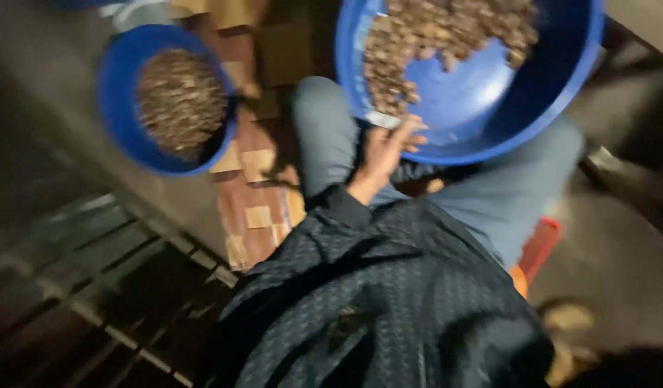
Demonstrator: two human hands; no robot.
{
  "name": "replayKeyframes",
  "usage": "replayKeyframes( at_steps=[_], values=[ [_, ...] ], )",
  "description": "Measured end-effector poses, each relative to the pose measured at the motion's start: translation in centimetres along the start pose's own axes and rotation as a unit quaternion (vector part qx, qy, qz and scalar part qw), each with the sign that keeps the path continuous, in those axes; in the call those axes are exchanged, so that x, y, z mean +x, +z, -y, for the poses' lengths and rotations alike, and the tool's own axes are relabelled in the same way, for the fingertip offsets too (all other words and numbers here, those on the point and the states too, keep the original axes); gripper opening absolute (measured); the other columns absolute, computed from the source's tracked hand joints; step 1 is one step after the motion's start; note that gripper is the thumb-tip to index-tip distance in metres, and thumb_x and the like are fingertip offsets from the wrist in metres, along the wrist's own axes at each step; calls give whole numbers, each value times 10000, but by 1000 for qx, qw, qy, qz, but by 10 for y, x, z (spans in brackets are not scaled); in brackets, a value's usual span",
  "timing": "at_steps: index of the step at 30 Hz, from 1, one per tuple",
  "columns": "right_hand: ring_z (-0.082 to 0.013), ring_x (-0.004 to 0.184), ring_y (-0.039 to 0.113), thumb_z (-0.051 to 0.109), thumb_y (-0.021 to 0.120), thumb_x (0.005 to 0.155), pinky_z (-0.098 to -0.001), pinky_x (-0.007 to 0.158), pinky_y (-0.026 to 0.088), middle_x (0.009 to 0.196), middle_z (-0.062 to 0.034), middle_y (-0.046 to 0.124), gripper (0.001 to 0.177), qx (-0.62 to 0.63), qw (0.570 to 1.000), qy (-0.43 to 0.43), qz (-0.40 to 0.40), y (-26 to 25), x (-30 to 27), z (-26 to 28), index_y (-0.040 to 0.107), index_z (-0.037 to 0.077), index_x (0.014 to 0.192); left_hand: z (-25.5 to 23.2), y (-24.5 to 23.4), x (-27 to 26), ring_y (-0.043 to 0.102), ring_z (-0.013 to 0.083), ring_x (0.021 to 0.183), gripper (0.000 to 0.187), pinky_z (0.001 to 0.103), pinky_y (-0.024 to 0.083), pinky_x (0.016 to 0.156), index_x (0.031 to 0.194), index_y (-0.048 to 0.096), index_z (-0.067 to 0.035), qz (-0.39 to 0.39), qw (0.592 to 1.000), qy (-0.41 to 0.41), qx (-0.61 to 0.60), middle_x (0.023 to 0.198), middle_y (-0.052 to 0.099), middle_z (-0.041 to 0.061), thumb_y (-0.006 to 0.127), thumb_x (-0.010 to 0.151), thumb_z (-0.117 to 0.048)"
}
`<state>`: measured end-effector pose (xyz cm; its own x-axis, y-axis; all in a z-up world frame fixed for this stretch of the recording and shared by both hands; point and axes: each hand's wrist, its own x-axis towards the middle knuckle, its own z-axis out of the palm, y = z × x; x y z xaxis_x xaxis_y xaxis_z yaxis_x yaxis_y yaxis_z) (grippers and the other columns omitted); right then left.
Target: Peeling and cracking nuts manually using a small metal tool and sorting them into containers.
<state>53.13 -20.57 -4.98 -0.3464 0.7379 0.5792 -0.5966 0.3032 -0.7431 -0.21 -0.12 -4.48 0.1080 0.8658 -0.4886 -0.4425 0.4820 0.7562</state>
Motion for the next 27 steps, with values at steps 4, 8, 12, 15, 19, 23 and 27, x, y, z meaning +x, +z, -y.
replayKeyframes(
  at_steps=[4,8,12,15,19,23,27],
  values=[
    [-80,384,289,155,613,949,-309,362,342,542,88,443,421,-86,995,17,-54,111,68,64,398,228,594,0,-2,3,780,326,814,297,357,670,660,1109,760,-19,-15,999,-16,41,1014,770,209,749,949,-269],
    [-78,359,284,148,611,949,-309,340,342,520,91,441,437,-164,985,-19,-54,204,250,39,406,225,571,-53,16,-13,741,192,830,383,279,574,664,1181,690,41,1,997,-40,68,1064,741,122,707,942,-257],
    [-223,740,648,386,858,955,-327,681,553,879,-141,695,481,106,972,185,-98,257,405,-41,655,-33,1077,-38,6,-6,739,221,878,362,301,558,699,1226,646,48,23,998,-29,59,1125,707,135,626,1001,-233],
    [-353,1187,681,388,752,945,-443,1104,565,1358,-168,641,567,135,944,215,210,277,412,-76,600,19,1348,-35,6,-4,751,217,883,362,306,581,712,1177,696,53,13,995,-41,93,1062,717,118,649,987,-251],
    [-475,898,469,261,424,1082,-533,866,424,985,-207,513,292,224,911,152,310,309,406,-82,484,1,962,-31,2,-5,750,228,891,369,295,581,711,1220,666,56,21,996,-35,80,1116,719,140,639,992,-233],
    [-453,782,386,196,326,1103,-507,754,360,876,-196,424,321,228,925,176,249,311,434,-63,385,5,853,-24,2,2,761,223,840,331,270,587,671,1183,684,53,0,996,-29,79,1073,747,149,651,979,-206],
    [-384,727,386,50,417,1086,-466,702,350,830,-160,409,258,256,892,174,330,301,431,-90,385,13,833,-36,-3,-3,746,219,845,378,294,598,693,1246,649,61,2,996,-23,81,1109,737,160,640,986,-213]
  ],
)
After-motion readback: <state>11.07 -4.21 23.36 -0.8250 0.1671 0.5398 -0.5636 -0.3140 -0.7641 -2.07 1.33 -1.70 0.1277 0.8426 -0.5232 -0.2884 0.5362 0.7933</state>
